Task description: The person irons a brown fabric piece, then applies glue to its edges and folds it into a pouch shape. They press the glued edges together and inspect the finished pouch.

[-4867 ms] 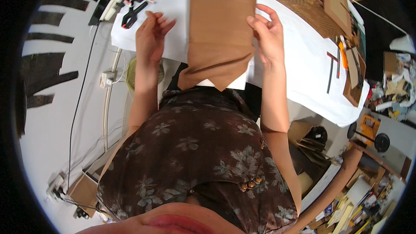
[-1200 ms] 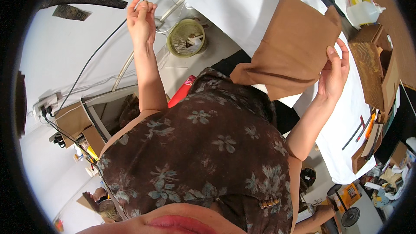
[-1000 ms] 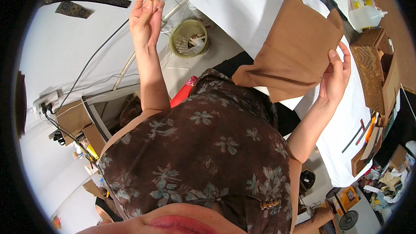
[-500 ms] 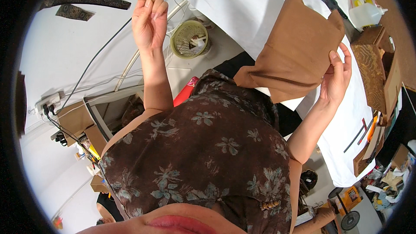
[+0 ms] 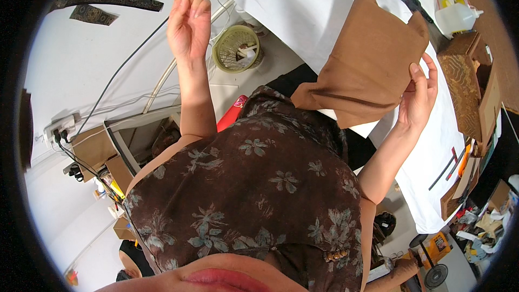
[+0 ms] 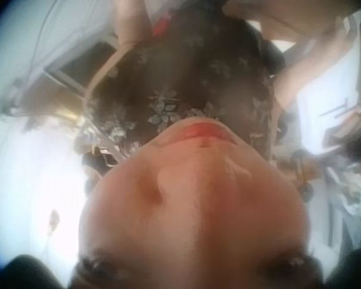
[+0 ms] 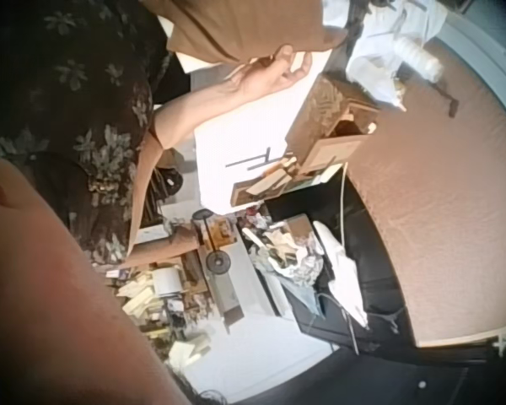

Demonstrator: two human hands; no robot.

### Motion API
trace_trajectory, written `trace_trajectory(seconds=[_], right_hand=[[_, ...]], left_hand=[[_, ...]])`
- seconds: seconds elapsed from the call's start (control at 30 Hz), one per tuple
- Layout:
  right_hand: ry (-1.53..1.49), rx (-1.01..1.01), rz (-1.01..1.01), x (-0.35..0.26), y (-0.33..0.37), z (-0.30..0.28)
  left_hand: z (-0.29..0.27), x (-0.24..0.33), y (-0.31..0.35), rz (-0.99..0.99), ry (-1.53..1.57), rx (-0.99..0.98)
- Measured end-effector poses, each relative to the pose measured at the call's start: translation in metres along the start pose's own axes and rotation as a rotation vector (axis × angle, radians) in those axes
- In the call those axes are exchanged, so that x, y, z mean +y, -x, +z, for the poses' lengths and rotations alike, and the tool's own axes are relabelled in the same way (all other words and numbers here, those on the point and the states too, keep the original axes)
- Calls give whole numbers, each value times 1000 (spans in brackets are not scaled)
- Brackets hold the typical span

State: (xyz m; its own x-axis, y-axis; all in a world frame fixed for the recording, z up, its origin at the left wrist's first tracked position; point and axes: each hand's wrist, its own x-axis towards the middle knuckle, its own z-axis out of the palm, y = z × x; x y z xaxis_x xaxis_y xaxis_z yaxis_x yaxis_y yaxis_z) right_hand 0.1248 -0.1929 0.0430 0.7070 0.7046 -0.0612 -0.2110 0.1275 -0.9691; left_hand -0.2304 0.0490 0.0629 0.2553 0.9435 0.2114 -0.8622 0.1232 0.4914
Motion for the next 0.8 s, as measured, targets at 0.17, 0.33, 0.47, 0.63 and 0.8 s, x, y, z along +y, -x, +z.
trace_trajectory(seconds=[0.17, 0.33, 0.47, 0.63, 0.8], right_hand=[[-51, 22, -10, -3, 3, 10], [-55, 23, -12, -5, 6, 13], [-26, 33, -19, 4, 2, 9], [-23, -18, 7, -5, 6, 20], [-53, -23, 19, -11, 12, 20]], left_hand=[[-36, 12, 1, 59, -286, -125], [-70, 32, -8, 539, -1462, 182], [-95, 40, -9, 594, -1747, 202], [-56, 18, -3, 294, -2036, 382], [-10, -51, 5, 666, -1925, -226]])
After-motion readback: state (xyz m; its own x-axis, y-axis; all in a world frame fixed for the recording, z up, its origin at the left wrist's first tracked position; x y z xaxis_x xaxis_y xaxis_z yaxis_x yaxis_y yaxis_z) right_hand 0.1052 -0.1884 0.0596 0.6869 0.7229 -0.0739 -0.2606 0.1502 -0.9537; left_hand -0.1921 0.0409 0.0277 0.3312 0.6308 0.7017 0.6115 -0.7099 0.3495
